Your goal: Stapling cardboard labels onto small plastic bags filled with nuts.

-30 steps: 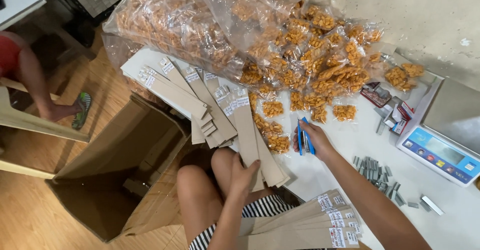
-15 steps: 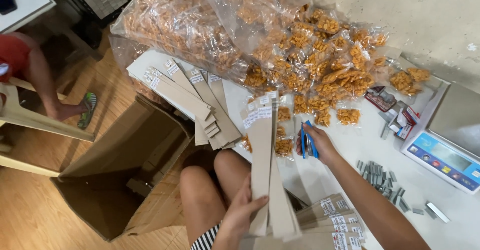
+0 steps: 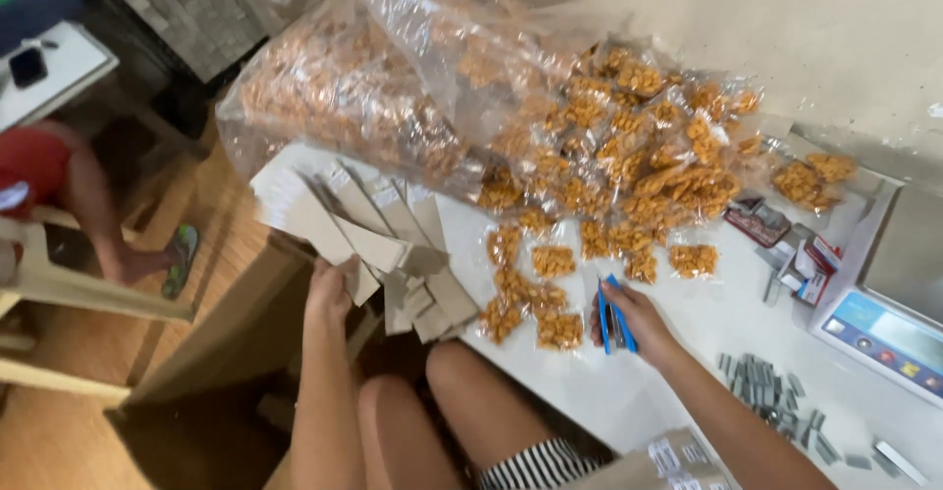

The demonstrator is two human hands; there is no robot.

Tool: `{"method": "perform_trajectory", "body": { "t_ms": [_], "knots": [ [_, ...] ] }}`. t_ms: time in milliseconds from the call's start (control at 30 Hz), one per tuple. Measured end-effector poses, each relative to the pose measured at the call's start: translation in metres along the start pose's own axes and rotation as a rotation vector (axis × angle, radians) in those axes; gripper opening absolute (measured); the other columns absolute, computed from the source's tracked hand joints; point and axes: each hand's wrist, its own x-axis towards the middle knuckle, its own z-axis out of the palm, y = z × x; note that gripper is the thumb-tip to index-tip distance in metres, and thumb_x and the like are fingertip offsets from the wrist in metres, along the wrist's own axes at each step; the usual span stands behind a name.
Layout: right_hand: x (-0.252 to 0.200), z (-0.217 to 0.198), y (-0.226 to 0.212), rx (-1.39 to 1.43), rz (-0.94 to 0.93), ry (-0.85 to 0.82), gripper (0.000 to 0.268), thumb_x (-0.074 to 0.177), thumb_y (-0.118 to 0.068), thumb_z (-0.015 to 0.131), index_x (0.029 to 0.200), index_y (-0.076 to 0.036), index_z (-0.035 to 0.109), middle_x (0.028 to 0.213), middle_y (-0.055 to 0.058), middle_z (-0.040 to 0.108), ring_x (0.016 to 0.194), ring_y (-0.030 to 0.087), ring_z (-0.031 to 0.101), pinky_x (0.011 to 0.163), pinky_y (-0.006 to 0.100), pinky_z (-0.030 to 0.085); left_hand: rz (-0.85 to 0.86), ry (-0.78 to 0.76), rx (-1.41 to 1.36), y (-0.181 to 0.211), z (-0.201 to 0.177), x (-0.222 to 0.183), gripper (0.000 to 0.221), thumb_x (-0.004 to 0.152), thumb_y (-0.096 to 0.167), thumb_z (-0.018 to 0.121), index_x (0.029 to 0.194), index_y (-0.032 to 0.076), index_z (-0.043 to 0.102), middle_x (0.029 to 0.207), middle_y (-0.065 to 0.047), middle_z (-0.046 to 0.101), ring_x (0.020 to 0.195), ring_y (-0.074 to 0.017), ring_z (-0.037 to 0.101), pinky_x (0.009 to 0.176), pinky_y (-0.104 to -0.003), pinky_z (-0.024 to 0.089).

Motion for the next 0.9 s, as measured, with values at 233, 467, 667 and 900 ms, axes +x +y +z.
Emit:
{"method": "perform_trajectory", "body": {
  "t_ms": [233, 467, 667, 900],
  "knots": [
    [0.000, 0.003, -0.009, 0.047, 0.061, 0.011, 0.041, 0.098, -0.030, 0.065, 0.094, 0.011, 0.061, 0.067, 0.031, 0.062, 0.050, 0.045, 0.067, 0.047, 0.058, 0.060, -0.161, 0.136, 0.601, -0.024, 0.018, 0.074, 0.103, 0.075, 0.048, 0.089, 0.157, 0.013, 0.037, 0.150, -0.025, 0.027, 0.137, -0.0478, 0.032, 0.104, -0.067, 0.037],
    [-0.001, 0.006, -0.013, 0.019, 0.067, 0.004, 0.041, 0.098, -0.029, 0.065, 0.094, 0.011, 0.062, 0.067, 0.030, 0.062, 0.049, 0.045, 0.067, 0.046, 0.057, 0.059, 0.069, 0.121, 0.782, -0.046, 0.061, 0.124, 0.094, 0.083, 0.046, 0.083, 0.156, 0.006, 0.039, 0.153, -0.025, 0.030, 0.137, -0.0519, 0.034, 0.114, -0.060, 0.034],
    [0.003, 0.003, -0.008, 0.043, 0.034, -0.004, 0.038, 0.098, -0.029, 0.066, 0.094, 0.009, 0.062, 0.067, 0.029, 0.062, 0.049, 0.043, 0.067, 0.045, 0.054, 0.059, 0.151, 0.019, 0.726, -0.019, 0.085, 0.102, 0.091, 0.098, 0.053, 0.070, 0.158, -0.004, 0.032, 0.156, -0.031, 0.029, 0.135, -0.0488, 0.044, 0.115, -0.057, 0.038],
    [-0.003, 0.002, -0.009, 0.031, 0.020, -0.026, 0.039, 0.098, -0.030, 0.066, 0.095, 0.009, 0.061, 0.068, 0.026, 0.064, 0.049, 0.039, 0.067, 0.044, 0.051, 0.059, 0.286, -0.110, 0.386, 0.005, 0.056, -0.036, 0.068, 0.107, 0.017, 0.059, 0.158, -0.007, 0.022, 0.157, -0.034, 0.023, 0.141, -0.0508, 0.037, 0.116, -0.059, 0.038]
  ]
}}
